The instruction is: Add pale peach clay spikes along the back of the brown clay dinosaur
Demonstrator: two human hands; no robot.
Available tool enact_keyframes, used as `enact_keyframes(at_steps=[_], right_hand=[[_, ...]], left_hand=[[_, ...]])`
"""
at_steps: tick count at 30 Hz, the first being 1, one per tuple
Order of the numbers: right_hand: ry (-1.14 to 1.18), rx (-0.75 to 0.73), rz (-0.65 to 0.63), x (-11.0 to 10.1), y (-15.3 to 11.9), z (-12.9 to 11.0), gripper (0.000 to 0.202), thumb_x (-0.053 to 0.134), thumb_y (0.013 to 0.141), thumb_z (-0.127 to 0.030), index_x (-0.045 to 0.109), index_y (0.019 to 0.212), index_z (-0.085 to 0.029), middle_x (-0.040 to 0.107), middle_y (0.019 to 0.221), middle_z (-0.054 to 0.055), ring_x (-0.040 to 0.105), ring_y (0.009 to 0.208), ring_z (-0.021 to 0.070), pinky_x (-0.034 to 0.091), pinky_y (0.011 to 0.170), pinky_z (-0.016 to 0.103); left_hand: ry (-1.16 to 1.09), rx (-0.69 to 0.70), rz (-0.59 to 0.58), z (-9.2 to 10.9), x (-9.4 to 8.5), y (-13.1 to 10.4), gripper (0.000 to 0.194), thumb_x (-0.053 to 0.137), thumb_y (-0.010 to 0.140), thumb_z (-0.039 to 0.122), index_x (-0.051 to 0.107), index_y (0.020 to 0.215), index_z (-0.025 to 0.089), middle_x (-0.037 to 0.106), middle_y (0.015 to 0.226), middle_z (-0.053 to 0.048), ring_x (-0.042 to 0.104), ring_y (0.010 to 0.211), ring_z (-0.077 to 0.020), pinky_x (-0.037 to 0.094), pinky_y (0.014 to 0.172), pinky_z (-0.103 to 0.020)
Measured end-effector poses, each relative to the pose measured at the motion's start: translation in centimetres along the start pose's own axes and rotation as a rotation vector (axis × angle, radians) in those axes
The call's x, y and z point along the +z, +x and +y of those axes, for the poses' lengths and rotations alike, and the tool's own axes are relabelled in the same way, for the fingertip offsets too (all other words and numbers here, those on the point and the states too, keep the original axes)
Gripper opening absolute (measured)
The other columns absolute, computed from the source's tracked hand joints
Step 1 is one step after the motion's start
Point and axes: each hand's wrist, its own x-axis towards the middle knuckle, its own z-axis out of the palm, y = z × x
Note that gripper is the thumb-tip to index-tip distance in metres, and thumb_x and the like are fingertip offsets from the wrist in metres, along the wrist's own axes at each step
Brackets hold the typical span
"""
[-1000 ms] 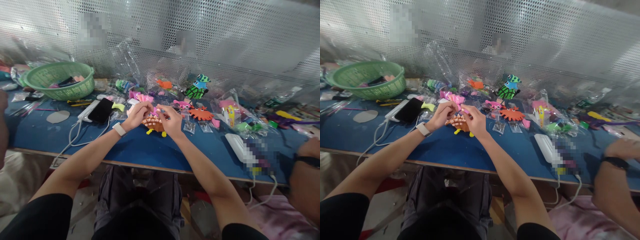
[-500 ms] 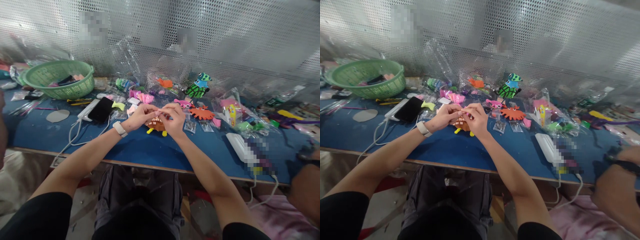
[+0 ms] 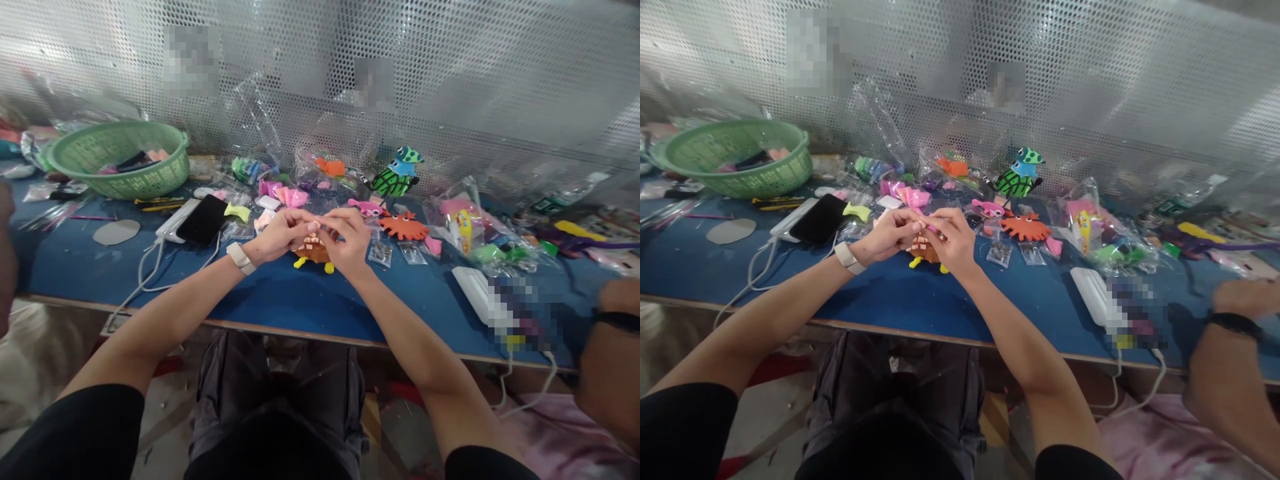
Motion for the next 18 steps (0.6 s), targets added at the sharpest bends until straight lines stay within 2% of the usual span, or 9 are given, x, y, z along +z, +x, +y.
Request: enact_keyframes(at_steps=[5, 10, 18], right_hand=[[-0.02, -0.011, -0.045, -0.07, -0.14, 0.22, 0.019, 0.073, 0.113, -0.042, 0.087, 0.125, -0.04, 0.078, 0.114, 0.003, 0.073, 0.084, 0.0165, 0.069, 0.071, 0.034], [-0.014, -0.028, -0.017, -0.04, 0.08, 0.18, 0.016, 0.077, 0.111, -0.041, 0.088, 0.122, -0.038, 0.079, 0.113, 0.004, 0.073, 0.081, 0.0158, 0.069, 0.07, 0.033], [0.005, -0.042, -0.025, -0.06, -0.03, 0.22, 0.02, 0.077, 0.11, -0.043, 0.087, 0.127, -0.039, 0.078, 0.113, 0.003, 0.072, 0.078, 0.0149, 0.069, 0.068, 0.033]], left_hand=[[-0.018, -0.024, -0.018, 0.24, -0.14, -0.04, 0.045, 0.105, 0.083, 0.052, 0.077, 0.092, 0.018, 0.041, 0.054, 0.013, 0.026, 0.043, -0.0016, 0.019, 0.044, -0.021], [-0.03, -0.033, -0.04, 0.23, -0.21, -0.09, 0.049, 0.101, 0.085, 0.06, 0.08, 0.093, 0.017, 0.036, 0.051, 0.013, 0.023, 0.043, -0.003, 0.017, 0.043, -0.021], [-0.039, -0.038, -0.043, 0.31, -0.3, -0.12, 0.046, 0.103, 0.084, 0.056, 0.077, 0.093, 0.018, 0.037, 0.052, 0.013, 0.022, 0.044, -0.0023, 0.019, 0.044, -0.02]])
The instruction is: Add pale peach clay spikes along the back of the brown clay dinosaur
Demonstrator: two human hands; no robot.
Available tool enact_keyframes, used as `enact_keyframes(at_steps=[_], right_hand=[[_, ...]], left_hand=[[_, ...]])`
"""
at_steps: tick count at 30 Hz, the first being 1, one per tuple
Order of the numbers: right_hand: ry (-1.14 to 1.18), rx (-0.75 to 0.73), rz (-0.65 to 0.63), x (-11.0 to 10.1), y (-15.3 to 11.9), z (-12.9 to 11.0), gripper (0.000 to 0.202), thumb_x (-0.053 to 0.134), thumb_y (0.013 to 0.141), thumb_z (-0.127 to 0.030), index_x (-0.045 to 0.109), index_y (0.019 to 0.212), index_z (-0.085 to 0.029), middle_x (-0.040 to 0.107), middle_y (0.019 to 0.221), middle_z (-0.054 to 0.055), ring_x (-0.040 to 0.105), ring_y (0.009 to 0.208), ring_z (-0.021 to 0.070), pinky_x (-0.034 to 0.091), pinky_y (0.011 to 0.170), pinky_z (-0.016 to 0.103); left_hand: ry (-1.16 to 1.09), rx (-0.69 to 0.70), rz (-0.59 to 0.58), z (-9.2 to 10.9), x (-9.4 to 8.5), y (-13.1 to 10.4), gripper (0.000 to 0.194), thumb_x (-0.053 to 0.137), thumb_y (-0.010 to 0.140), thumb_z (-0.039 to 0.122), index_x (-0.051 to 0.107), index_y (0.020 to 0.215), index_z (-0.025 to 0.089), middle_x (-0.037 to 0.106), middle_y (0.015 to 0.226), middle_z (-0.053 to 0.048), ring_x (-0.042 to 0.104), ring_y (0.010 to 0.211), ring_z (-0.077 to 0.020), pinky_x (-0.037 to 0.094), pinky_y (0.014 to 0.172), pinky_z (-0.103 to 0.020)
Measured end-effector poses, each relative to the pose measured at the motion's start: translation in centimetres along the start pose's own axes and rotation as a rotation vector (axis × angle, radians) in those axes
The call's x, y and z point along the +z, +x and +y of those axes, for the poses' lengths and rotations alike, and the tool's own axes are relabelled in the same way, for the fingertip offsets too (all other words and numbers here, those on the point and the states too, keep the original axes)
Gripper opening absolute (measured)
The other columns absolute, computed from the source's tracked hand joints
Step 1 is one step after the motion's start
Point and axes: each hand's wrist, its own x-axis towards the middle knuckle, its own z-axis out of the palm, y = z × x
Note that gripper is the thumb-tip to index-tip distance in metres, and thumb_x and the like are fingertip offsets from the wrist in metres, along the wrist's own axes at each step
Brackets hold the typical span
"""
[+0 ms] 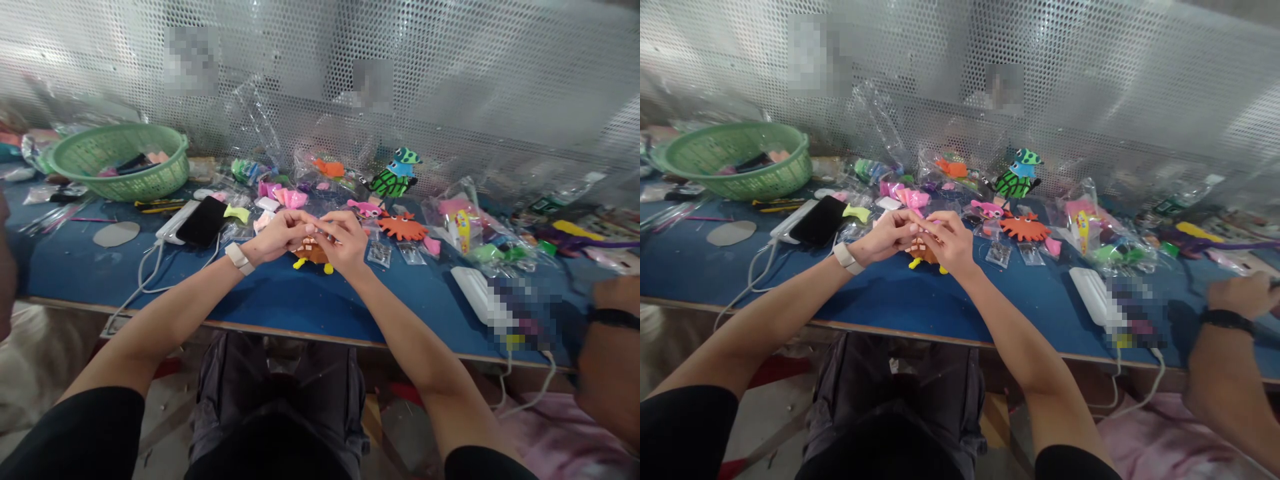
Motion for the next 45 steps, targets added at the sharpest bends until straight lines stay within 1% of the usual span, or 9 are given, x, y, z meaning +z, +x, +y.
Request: enact_keyframes(at_steps=[4, 10, 13, 26, 29, 32, 37, 41, 45], right_hand=[[0.014, -0.002, 0.004, -0.05, 0.0, -0.05, 0.017, 0.079, 0.109, -0.04, 0.086, 0.125, -0.038, 0.078, 0.114, 0.002, 0.07, 0.075, 0.0132, 0.068, 0.067, 0.032], [-0.004, -0.008, -0.013, -0.1, -0.08, 0.12, 0.02, 0.077, 0.11, -0.045, 0.085, 0.128, -0.041, 0.078, 0.114, 0.003, 0.074, 0.083, 0.0166, 0.069, 0.068, 0.034], [-0.016, -0.009, -0.013, -0.06, -0.09, 0.19, 0.019, 0.075, 0.111, -0.046, 0.086, 0.126, -0.041, 0.078, 0.113, 0.003, 0.076, 0.088, 0.018, 0.07, 0.071, 0.035], [-0.034, -0.011, -0.03, 0.01, -0.2, 0.29, 0.021, 0.074, 0.112, -0.05, 0.086, 0.124, -0.038, 0.079, 0.113, 0.004, 0.077, 0.086, 0.0178, 0.071, 0.072, 0.035], [-0.035, -0.029, -0.04, 0.03, -0.17, 0.23, 0.023, 0.074, 0.111, -0.052, 0.086, 0.126, -0.039, 0.08, 0.113, 0.003, 0.075, 0.077, 0.0149, 0.07, 0.068, 0.032], [-0.025, -0.05, -0.04, 0.01, -0.14, 0.16, 0.02, 0.073, 0.113, -0.048, 0.085, 0.127, -0.041, 0.081, 0.113, 0.001, 0.073, 0.074, 0.013, 0.069, 0.066, 0.031], [-0.033, -0.034, -0.039, -0.09, -0.15, 0.24, 0.019, 0.075, 0.111, -0.047, 0.085, 0.125, -0.039, 0.08, 0.113, 0.004, 0.078, 0.091, 0.0189, 0.071, 0.073, 0.035], [-0.018, -0.054, -0.046, -0.15, -0.11, 0.15, 0.02, 0.075, 0.112, -0.044, 0.084, 0.13, -0.041, 0.08, 0.114, 0.003, 0.075, 0.083, 0.0158, 0.068, 0.069, 0.032], [0.002, -0.108, -0.015, -0.21, 0.11, -0.1, 0.024, 0.075, 0.113, -0.039, 0.081, 0.136, -0.04, 0.081, 0.117, 0.002, 0.075, 0.081, 0.0134, 0.067, 0.068, 0.029]], left_hand=[[0.006, -0.022, -0.035, -0.03, -0.04, -0.02, 0.048, 0.099, 0.087, 0.062, 0.078, 0.09, 0.018, 0.034, 0.052, 0.013, 0.02, 0.044, -0.0032, 0.017, 0.043, -0.021], [0.013, 0.006, -0.006, -0.09, -0.38, 0.08, 0.044, 0.104, 0.083, 0.052, 0.077, 0.093, 0.019, 0.039, 0.053, 0.013, 0.022, 0.044, -0.0022, 0.018, 0.045, -0.021], [0.016, -0.008, -0.031, -0.14, -0.51, 0.04, 0.047, 0.101, 0.085, 0.059, 0.078, 0.093, 0.018, 0.035, 0.052, 0.013, 0.02, 0.044, -0.003, 0.017, 0.044, -0.021], [0.031, -0.021, -0.06, -0.22, -0.77, 0.04, 0.051, 0.098, 0.087, 0.063, 0.078, 0.085, 0.017, 0.031, 0.051, 0.013, 0.02, 0.044, -0.0032, 0.018, 0.044, -0.021], [0.031, -0.007, -0.039, -0.24, -0.73, 0.1, 0.049, 0.102, 0.084, 0.058, 0.075, 0.082, 0.018, 0.037, 0.052, 0.012, 0.022, 0.045, -0.0026, 0.019, 0.045, -0.021], [0.034, -0.013, -0.038, -0.28, -0.69, 0.15, 0.048, 0.106, 0.079, 0.056, 0.077, 0.086, 0.018, 0.042, 0.054, 0.011, 0.027, 0.045, -0.003, 0.021, 0.045, -0.021], [0.027, -0.027, -0.056, -0.23, -0.74, 0.08, 0.048, 0.1, 0.086, 0.061, 0.08, 0.087, 0.017, 0.034, 0.052, 0.013, 0.02, 0.044, -0.0026, 0.018, 0.045, -0.021], [0.017, -0.006, -0.038, -0.27, -0.85, 0.09, 0.044, 0.106, 0.08, 0.052, 0.078, 0.086, 0.019, 0.041, 0.053, 0.011, 0.027, 0.046, -0.003, 0.022, 0.047, -0.021], [0.021, -0.029, -0.065, -0.4, -0.87, 0.08, 0.046, 0.102, 0.084, 0.058, 0.084, 0.095, 0.017, 0.039, 0.052, 0.012, 0.023, 0.045, -0.0029, 0.019, 0.047, -0.021]])
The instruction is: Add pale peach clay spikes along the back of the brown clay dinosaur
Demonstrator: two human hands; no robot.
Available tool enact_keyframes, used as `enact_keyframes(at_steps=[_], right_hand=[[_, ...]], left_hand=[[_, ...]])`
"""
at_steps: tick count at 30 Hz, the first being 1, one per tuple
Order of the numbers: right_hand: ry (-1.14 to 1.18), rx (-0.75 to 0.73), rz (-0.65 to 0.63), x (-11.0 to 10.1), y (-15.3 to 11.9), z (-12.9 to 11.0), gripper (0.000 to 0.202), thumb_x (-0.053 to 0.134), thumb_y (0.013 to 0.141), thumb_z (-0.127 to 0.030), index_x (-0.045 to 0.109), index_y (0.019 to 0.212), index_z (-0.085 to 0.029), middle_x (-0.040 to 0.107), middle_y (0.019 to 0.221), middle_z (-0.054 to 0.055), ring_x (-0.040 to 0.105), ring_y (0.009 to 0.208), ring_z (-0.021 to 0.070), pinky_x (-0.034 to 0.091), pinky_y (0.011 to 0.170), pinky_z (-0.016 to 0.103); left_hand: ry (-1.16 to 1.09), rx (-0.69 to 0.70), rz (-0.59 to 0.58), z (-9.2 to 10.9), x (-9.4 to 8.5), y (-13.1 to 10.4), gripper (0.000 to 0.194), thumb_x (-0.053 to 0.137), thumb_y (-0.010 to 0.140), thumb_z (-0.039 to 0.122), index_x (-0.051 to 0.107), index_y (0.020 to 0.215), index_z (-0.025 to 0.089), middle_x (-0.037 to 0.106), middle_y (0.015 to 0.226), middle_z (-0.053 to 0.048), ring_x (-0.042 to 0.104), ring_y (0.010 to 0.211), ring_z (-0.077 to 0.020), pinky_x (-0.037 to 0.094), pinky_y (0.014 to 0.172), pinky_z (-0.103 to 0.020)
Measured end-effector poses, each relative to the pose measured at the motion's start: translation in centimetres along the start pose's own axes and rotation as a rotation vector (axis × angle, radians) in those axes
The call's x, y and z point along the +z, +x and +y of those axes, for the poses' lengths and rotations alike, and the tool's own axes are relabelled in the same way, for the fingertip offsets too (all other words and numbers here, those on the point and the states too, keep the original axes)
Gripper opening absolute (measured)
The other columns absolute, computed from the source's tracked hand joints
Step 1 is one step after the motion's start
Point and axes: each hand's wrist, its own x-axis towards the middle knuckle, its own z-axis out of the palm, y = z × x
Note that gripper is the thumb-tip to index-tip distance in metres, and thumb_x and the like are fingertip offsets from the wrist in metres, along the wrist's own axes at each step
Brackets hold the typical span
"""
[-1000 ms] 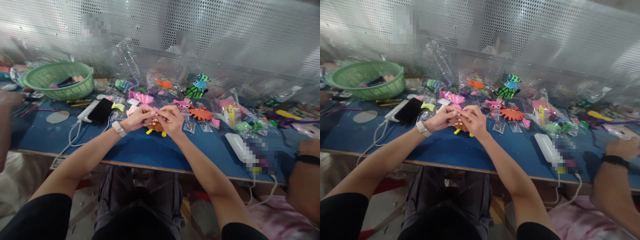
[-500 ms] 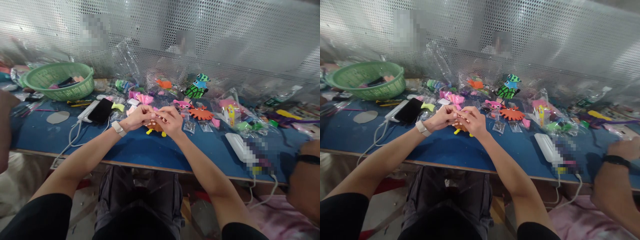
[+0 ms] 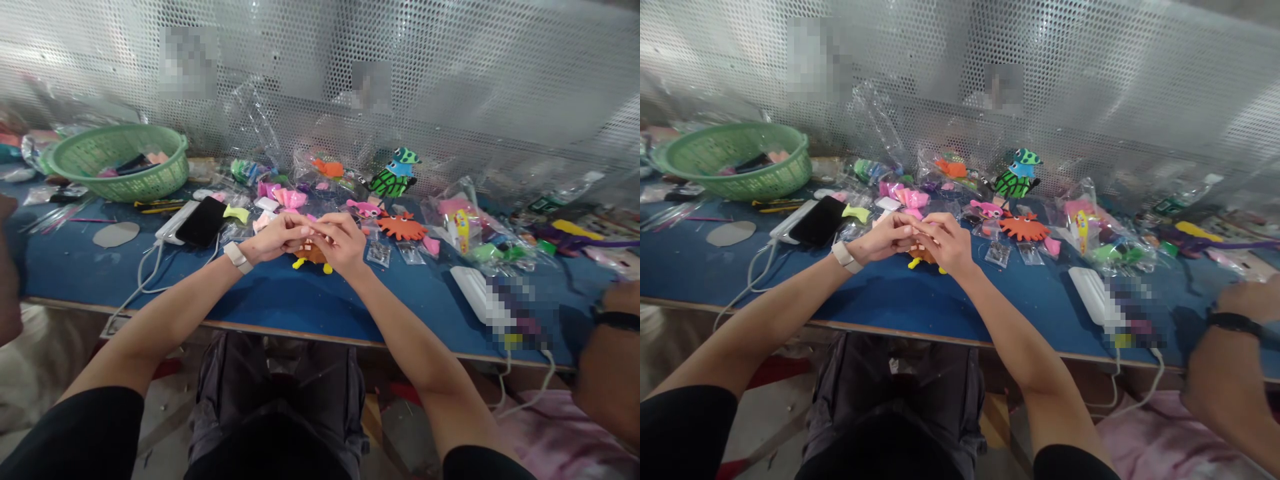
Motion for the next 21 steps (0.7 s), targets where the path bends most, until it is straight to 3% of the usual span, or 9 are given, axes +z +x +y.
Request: enact_keyframes(at_steps=[4, 11, 19, 21], right_hand=[[-0.005, -0.042, 0.01, 0.07, 0.13, -0.02, 0.027, 0.076, 0.112, -0.035, 0.08, 0.138, -0.04, 0.082, 0.117, 0.001, 0.076, 0.08, 0.0121, 0.067, 0.068, 0.027], [-0.019, -0.031, 0.007, 0.19, 0.05, -0.02, 0.025, 0.077, 0.111, -0.036, 0.079, 0.136, -0.037, 0.081, 0.118, 0.002, 0.077, 0.081, 0.0127, 0.066, 0.066, 0.027], [-0.013, -0.016, -0.028, 0.23, 0.15, -0.05, 0.025, 0.075, 0.112, -0.037, 0.078, 0.137, -0.038, 0.08, 0.116, 0.001, 0.076, 0.084, 0.0141, 0.065, 0.064, 0.028], [0.0, -0.014, -0.021, 0.18, 0.28, -0.22, 0.024, 0.076, 0.112, -0.036, 0.077, 0.136, -0.038, 0.08, 0.116, 0.001, 0.077, 0.089, 0.0152, 0.065, 0.066, 0.029]], left_hand=[[-0.001, 0.017, 0.014, 0.12, -0.02, 0.02, 0.042, 0.104, 0.082, 0.053, 0.082, 0.088, 0.018, 0.037, 0.052, 0.012, 0.024, 0.046, -0.003, 0.022, 0.047, -0.021], [0.018, -0.015, 0.002, 0.33, -0.15, -0.06, 0.045, 0.102, 0.084, 0.057, 0.083, 0.093, 0.017, 0.049, 0.056, 0.008, 0.026, 0.045, -0.0023, 0.019, 0.047, -0.021], [0.016, -0.029, 0.007, 0.08, -0.26, -0.09, 0.039, 0.101, 0.088, 0.051, 0.081, 0.09, 0.017, 0.049, 0.056, 0.008, 0.029, 0.044, -0.0027, 0.019, 0.045, -0.021], [0.004, -0.025, -0.003, 0.15, -0.2, -0.15, 0.04, 0.1, 0.089, 0.052, 0.081, 0.09, 0.017, 0.044, 0.054, 0.01, 0.026, 0.044, -0.0028, 0.019, 0.046, -0.021]])
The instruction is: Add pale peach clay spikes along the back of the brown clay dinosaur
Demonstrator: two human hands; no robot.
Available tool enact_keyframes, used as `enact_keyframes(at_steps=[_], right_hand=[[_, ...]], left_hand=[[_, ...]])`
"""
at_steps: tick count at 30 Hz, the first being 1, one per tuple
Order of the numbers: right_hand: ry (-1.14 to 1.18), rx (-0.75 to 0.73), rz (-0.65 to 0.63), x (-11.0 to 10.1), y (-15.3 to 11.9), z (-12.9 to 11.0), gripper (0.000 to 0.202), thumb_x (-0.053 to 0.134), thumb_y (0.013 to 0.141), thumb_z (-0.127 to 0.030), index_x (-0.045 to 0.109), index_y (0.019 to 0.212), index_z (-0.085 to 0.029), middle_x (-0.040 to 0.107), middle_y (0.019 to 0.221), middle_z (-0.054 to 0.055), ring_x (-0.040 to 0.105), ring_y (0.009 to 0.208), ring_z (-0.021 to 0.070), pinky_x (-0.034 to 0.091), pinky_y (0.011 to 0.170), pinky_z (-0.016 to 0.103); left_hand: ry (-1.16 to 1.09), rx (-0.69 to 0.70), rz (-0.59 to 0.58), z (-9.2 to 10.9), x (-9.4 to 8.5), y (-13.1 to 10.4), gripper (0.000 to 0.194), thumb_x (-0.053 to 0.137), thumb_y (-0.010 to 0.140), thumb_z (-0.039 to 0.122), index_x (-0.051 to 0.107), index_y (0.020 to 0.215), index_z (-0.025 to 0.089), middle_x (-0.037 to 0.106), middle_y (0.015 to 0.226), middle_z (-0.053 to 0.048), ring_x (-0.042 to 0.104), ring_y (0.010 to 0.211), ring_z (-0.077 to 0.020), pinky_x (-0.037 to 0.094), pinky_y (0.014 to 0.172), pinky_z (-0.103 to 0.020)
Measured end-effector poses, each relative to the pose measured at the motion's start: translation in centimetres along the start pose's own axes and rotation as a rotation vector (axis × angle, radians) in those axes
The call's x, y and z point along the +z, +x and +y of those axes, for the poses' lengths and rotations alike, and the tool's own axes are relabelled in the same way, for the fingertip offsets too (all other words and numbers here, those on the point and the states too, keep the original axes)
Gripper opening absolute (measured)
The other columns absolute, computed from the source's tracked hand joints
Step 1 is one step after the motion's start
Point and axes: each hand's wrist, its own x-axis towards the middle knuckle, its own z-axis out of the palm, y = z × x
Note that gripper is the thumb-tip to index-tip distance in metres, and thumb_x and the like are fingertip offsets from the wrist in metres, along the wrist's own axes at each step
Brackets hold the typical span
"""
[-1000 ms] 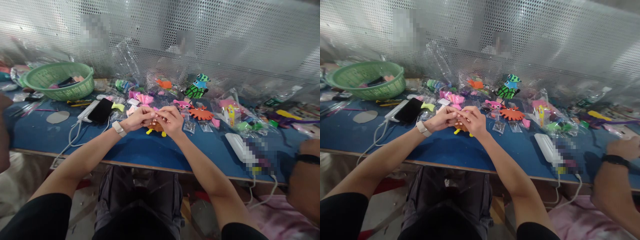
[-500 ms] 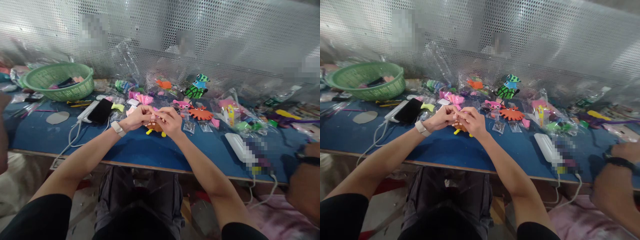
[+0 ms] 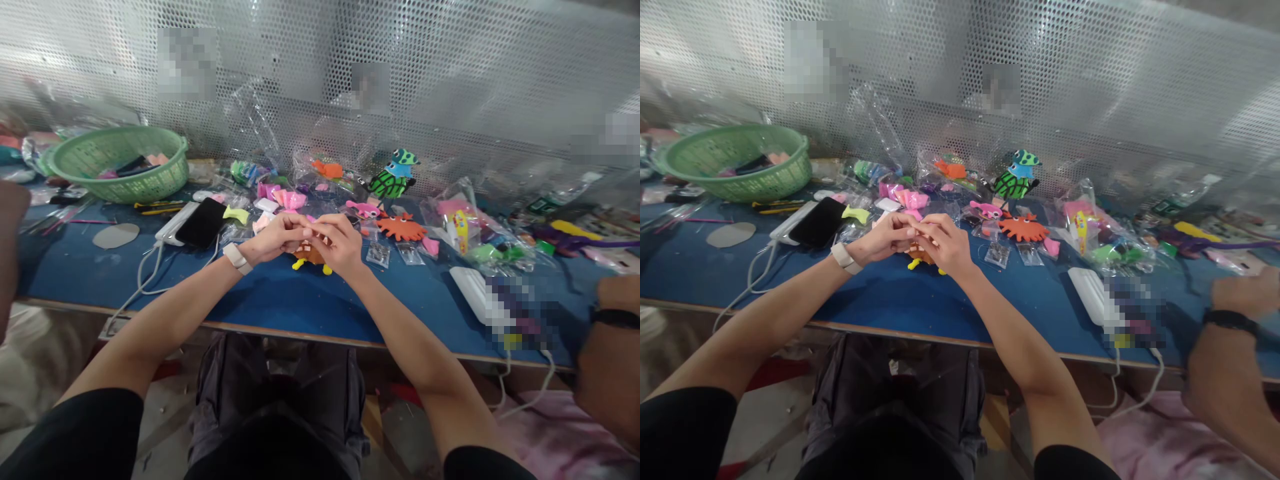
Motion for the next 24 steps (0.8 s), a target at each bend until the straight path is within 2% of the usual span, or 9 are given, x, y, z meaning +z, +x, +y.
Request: enact_keyframes(at_steps=[4, 6, 10, 17, 24], right_hand=[[0.013, 0.007, 0.003, -0.15, 0.17, -0.18, 0.026, 0.077, 0.111, -0.036, 0.075, 0.137, -0.038, 0.079, 0.117, 0.001, 0.078, 0.095, 0.0168, 0.066, 0.068, 0.03], [0.013, 0.003, -0.006, -0.17, 0.13, -0.08, 0.027, 0.077, 0.112, -0.037, 0.075, 0.138, -0.039, 0.079, 0.118, 0.001, 0.078, 0.094, 0.0169, 0.067, 0.069, 0.03], [0.013, -0.01, -0.025, -0.04, -0.03, 0.2, 0.025, 0.074, 0.113, -0.04, 0.076, 0.138, -0.04, 0.079, 0.119, 0.001, 0.078, 0.092, 0.0167, 0.068, 0.07, 0.032], [0.028, -0.013, -0.004, 0.03, 0.11, -0.13, 0.027, 0.077, 0.111, -0.039, 0.077, 0.138, -0.038, 0.079, 0.119, 0.002, 0.077, 0.089, 0.0154, 0.066, 0.069, 0.03], [0.014, -0.008, 0.009, 0.04, 0.14, -0.17, 0.027, 0.078, 0.111, -0.04, 0.076, 0.137, -0.037, 0.079, 0.117, 0.002, 0.077, 0.09, 0.0167, 0.068, 0.07, 0.032]], left_hand=[[-0.024, 0.0, -0.035, 0.11, 0.03, -0.09, 0.04, 0.096, 0.092, 0.054, 0.081, 0.088, 0.017, 0.029, 0.051, 0.013, 0.02, 0.045, -0.0036, 0.018, 0.046, -0.022], [-0.031, 0.003, -0.041, 0.06, -0.04, -0.05, 0.037, 0.097, 0.092, 0.051, 0.081, 0.089, 0.018, 0.033, 0.052, 0.012, 0.02, 0.045, -0.0035, 0.018, 0.046, -0.022], [-0.034, 0.005, -0.042, -0.09, -0.19, 0.08, 0.033, 0.099, 0.09, 0.047, 0.082, 0.089, 0.019, 0.049, 0.057, 0.008, 0.025, 0.045, -0.0023, 0.016, 0.046, -0.022], [-0.05, 0.011, -0.04, -0.15, -0.1, -0.03, 0.04, 0.099, 0.088, 0.054, 0.084, 0.094, 0.017, 0.034, 0.053, 0.012, 0.018, 0.045, -0.003, 0.017, 0.045, -0.022], [-0.047, 0.037, 0.009, -0.32, 0.11, 0.04, 0.041, 0.1, 0.088, 0.051, 0.077, 0.088, 0.017, 0.044, 0.055, 0.01, 0.024, 0.044, -0.0021, 0.021, 0.046, -0.02]])
